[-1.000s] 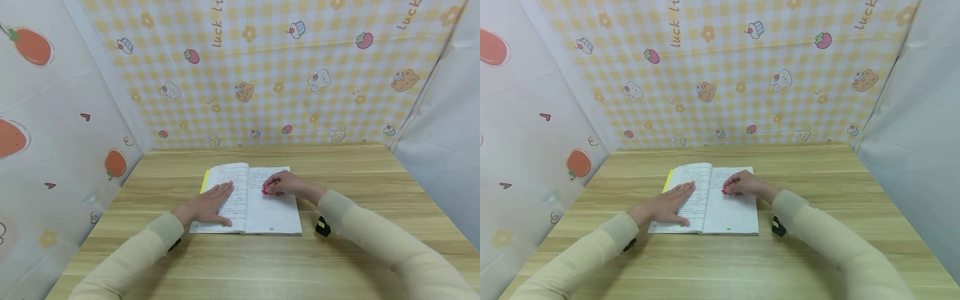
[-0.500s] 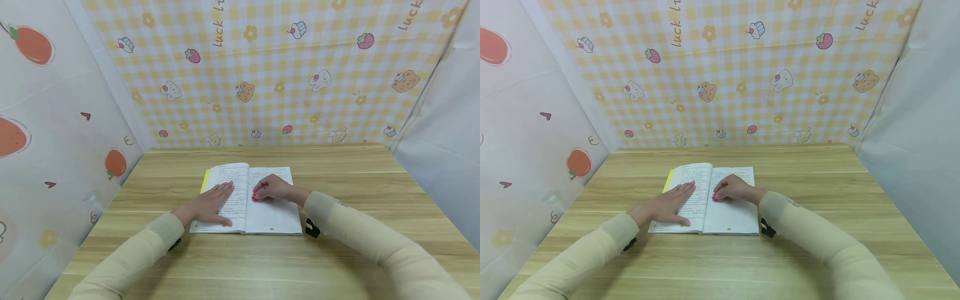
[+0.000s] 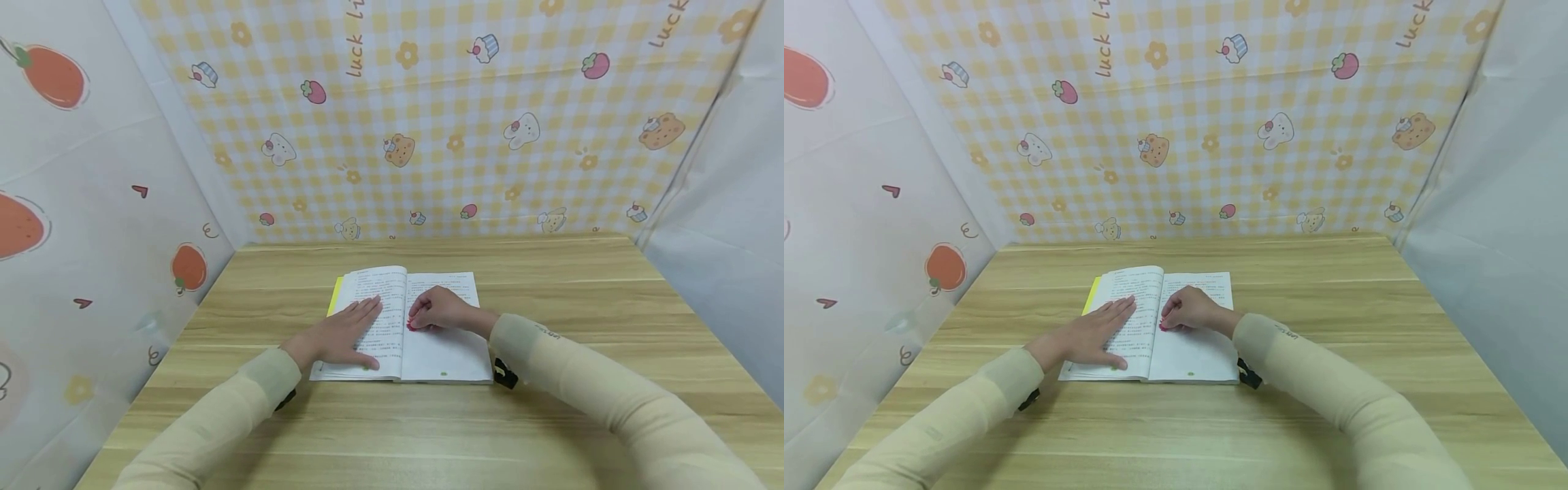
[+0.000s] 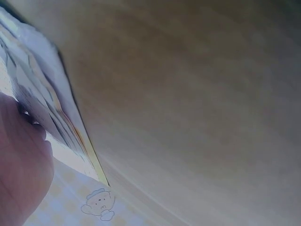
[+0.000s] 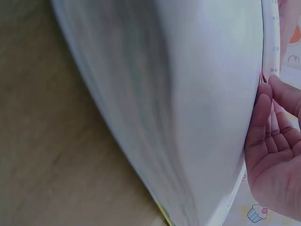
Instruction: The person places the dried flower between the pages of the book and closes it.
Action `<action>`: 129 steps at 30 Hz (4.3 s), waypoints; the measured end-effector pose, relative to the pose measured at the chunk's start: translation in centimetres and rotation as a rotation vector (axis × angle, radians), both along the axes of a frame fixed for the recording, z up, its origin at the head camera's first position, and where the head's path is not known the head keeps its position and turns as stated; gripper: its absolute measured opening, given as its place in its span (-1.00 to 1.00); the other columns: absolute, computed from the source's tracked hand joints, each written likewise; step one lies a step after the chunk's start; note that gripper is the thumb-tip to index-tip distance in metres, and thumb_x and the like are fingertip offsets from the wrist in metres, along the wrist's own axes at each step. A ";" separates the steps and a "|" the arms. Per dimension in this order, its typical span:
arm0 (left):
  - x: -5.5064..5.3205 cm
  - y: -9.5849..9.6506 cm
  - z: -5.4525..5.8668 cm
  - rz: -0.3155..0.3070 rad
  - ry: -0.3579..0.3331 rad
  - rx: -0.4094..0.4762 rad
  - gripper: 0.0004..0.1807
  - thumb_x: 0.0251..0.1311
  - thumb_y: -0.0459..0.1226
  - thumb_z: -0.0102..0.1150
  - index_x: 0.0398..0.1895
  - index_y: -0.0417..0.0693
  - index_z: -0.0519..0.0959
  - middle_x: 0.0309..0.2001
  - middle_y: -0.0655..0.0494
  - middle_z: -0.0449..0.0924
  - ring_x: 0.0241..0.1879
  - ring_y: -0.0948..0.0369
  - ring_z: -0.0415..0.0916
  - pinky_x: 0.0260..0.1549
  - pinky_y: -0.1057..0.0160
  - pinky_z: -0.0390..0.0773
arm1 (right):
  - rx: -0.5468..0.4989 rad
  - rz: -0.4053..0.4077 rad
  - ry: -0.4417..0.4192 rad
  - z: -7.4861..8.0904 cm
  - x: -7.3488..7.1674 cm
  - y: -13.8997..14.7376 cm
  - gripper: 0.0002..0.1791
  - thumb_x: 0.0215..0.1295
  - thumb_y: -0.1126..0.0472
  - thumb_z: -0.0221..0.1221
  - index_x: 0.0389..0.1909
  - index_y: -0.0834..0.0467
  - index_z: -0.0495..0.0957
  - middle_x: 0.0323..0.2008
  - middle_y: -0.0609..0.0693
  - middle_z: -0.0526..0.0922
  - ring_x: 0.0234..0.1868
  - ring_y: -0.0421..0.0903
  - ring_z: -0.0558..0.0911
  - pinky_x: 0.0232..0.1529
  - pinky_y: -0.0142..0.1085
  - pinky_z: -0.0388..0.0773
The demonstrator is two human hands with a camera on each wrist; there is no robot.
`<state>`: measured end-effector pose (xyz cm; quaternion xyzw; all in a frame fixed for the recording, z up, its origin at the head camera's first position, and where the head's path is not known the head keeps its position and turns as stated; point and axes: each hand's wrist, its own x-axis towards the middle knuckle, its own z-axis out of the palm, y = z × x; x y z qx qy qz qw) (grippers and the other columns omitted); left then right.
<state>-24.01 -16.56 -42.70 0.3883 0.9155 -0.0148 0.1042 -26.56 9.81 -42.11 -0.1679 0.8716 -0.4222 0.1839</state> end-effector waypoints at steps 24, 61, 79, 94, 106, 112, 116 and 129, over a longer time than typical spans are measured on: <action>0.0 -0.1 0.2 -0.008 -0.005 0.001 0.28 0.03 0.55 -0.24 0.54 -0.13 -0.34 0.55 0.03 -0.48 0.50 0.14 -0.48 0.42 0.17 -0.34 | 0.064 0.117 0.310 2.4 -0.6 5.8 -0.62 0.26 0.13 0.30 0.00 0.27 0.61 -0.12 0.04 0.66 -0.07 -0.03 0.59 -0.01 -0.14 0.54; 1.1 -3.4 0.2 0.372 -0.128 0.229 0.22 0.07 0.47 -0.07 0.56 -0.10 -0.22 0.52 -0.22 -0.38 0.47 -0.19 -0.33 0.37 -0.17 -0.04 | 0.569 0.495 0.720 -1.2 0.0 14.1 -0.05 0.34 -0.37 -0.05 0.50 0.23 0.06 0.48 0.17 0.08 0.47 0.09 0.07 0.42 0.04 0.00; 0.7 -3.3 2.6 0.577 -0.218 0.858 0.15 0.14 -0.18 0.38 0.54 -0.20 -0.28 0.48 -0.34 -0.11 0.41 -0.21 0.00 0.32 -0.07 0.15 | 0.616 0.492 0.682 -1.6 -0.2 14.3 -0.03 0.35 -0.42 -0.14 0.53 0.17 -0.02 0.51 0.09 0.00 0.49 0.04 0.02 0.43 -0.04 0.00; -0.1 -0.7 7.0 0.407 -0.409 1.184 0.14 -0.01 -0.78 0.06 0.55 -0.12 -0.32 0.49 -0.27 -0.13 0.47 -0.03 -0.11 0.31 0.14 0.17 | 0.615 0.481 0.708 -1.8 -0.3 14.3 -0.03 0.33 -0.45 -0.16 0.52 0.15 0.01 0.51 0.09 0.02 0.48 0.05 0.05 0.42 -0.02 0.03; -0.3 3.7 8.7 0.329 -0.521 1.252 0.10 -0.10 -0.73 0.01 0.56 -0.10 -0.18 0.49 -0.16 -0.02 0.43 -0.01 0.05 0.29 0.06 0.26 | 0.626 0.472 0.680 -1.8 -0.2 14.1 -0.01 0.31 -0.48 -0.19 0.53 0.12 -0.01 0.52 0.06 -0.01 0.49 0.03 0.01 0.44 -0.03 -0.01; -0.5 6.1 8.7 0.277 -0.518 1.192 0.06 -0.08 -0.61 0.06 0.55 -0.15 -0.17 0.51 -0.06 -0.06 0.44 -0.01 0.03 0.29 0.04 0.25 | 0.614 0.459 0.665 -1.6 0.1 14.1 -0.01 0.30 -0.48 -0.17 0.53 0.12 0.00 0.52 0.06 0.00 0.49 0.03 0.02 0.44 -0.03 -0.02; -0.4 7.6 8.7 0.215 -0.559 1.155 0.07 -0.07 -0.56 0.08 0.55 -0.16 -0.21 0.53 -0.07 -0.12 0.46 -0.03 -0.04 0.25 -0.07 0.27 | 0.622 0.455 0.660 -1.6 0.1 14.1 0.00 0.29 -0.49 -0.19 0.53 0.10 0.00 0.52 0.04 -0.01 0.49 0.02 0.02 0.44 -0.03 -0.02; 0.4 11.2 7.7 0.222 -0.539 0.977 0.20 -0.13 -0.27 0.17 0.57 0.09 -0.33 0.55 0.03 -0.40 0.48 0.00 -0.23 0.34 -0.15 0.04 | 0.623 0.453 0.670 -1.6 0.0 14.0 -0.04 0.31 -0.47 -0.18 0.53 0.09 0.00 0.52 0.05 0.01 0.49 0.04 0.03 0.43 0.00 0.00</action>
